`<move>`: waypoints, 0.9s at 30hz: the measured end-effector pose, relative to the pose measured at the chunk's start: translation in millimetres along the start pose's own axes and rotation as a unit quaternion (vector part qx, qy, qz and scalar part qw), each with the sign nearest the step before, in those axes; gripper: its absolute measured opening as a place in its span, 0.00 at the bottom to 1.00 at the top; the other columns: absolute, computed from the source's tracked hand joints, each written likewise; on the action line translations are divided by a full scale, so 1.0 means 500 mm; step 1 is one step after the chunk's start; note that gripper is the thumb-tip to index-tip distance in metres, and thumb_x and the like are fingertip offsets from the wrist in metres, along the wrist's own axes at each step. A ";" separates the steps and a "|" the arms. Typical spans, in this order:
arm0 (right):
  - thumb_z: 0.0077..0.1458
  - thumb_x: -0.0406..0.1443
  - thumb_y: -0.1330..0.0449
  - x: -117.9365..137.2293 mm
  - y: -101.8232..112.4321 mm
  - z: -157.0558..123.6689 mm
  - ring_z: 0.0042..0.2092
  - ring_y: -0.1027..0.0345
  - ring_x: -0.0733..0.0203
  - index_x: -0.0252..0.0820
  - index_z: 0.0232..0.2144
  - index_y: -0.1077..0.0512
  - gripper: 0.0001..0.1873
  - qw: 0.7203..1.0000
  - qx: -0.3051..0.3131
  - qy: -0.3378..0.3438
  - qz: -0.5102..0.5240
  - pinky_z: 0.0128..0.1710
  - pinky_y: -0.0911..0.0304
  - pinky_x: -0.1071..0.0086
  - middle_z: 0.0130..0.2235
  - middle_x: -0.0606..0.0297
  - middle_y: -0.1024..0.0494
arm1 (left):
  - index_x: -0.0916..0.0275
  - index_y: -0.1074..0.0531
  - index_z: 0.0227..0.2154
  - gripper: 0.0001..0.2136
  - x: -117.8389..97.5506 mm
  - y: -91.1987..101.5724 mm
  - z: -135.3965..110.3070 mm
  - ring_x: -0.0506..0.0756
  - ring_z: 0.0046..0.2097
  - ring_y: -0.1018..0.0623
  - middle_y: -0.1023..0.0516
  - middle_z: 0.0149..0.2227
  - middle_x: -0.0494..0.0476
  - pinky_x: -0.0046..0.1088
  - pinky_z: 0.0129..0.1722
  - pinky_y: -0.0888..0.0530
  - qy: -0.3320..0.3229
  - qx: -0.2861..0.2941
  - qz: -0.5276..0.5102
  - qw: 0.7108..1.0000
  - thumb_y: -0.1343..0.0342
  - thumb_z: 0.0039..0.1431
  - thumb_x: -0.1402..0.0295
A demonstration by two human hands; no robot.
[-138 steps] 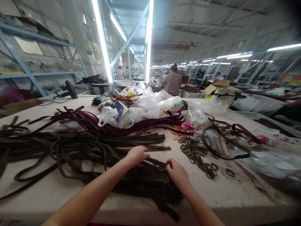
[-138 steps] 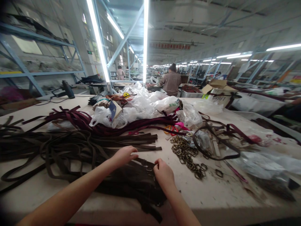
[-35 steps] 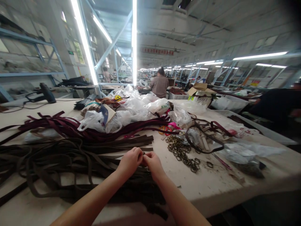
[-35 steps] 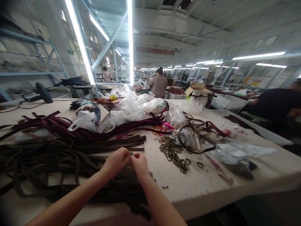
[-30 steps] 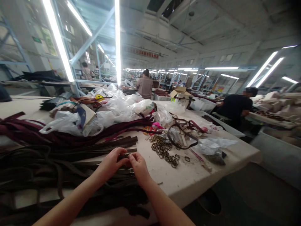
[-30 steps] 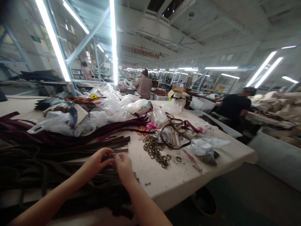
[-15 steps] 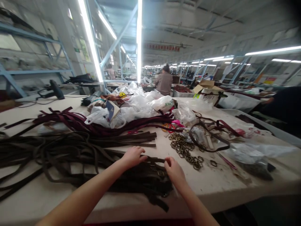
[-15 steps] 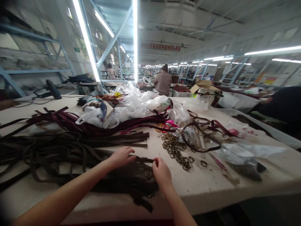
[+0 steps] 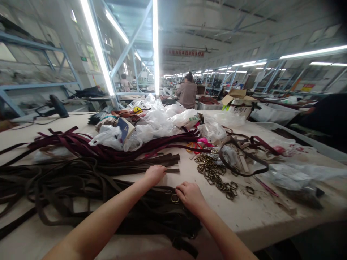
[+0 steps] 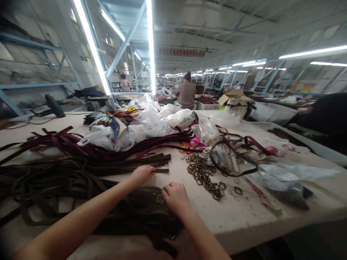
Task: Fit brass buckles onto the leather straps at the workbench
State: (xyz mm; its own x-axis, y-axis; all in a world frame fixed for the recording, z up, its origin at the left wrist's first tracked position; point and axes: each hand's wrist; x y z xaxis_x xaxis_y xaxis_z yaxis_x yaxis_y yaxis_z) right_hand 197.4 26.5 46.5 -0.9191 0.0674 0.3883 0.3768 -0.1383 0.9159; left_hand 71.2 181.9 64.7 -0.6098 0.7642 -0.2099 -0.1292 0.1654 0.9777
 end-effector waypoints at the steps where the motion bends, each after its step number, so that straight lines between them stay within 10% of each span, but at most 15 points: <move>1: 0.56 0.40 0.52 -0.002 0.003 -0.006 0.38 0.34 0.59 0.45 0.36 0.27 0.15 1.000 0.003 0.001 0.007 0.38 0.45 0.69 0.34 0.60 0.26 | 0.61 0.28 0.37 0.11 -0.007 -0.007 0.016 0.58 0.43 0.28 0.26 0.39 0.61 0.32 0.42 0.35 0.001 -0.006 -0.001 1.000 0.52 0.54 0.67; 13: 0.54 0.34 0.48 -0.207 0.055 0.073 0.38 0.33 0.56 0.39 0.37 0.32 0.09 0.956 -0.085 -0.243 -0.142 0.34 0.44 0.68 0.39 0.56 0.29 | 0.61 0.32 0.28 0.05 -0.030 0.001 -0.005 0.53 0.32 0.29 0.28 0.29 0.52 0.25 0.29 0.37 -0.009 0.016 -0.118 0.993 0.49 0.49 0.66; 27: 0.49 0.36 0.45 -0.159 0.055 0.051 0.32 0.34 0.61 0.40 0.25 0.32 0.05 0.977 -0.055 -0.199 -0.047 0.28 0.47 0.72 0.30 0.62 0.27 | 0.64 0.30 0.34 0.13 -0.059 0.056 -0.089 0.52 0.32 0.29 0.27 0.29 0.52 0.27 0.33 0.34 0.062 -0.030 -0.340 0.938 0.54 0.52 0.63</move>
State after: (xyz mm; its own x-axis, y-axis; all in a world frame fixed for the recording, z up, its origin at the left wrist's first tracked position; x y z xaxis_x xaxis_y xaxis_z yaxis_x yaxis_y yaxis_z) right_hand 283.6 42.7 43.3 -0.8226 0.4614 0.3323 0.2586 -0.2170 0.9413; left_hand 51.0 136.1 98.4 -0.4565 0.4148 -0.7872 -0.5634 0.5500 0.6165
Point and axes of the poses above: each hand's wrist, its own z-axis towards the middle knuckle, its own y-axis out of the back of the hand, x = y × z
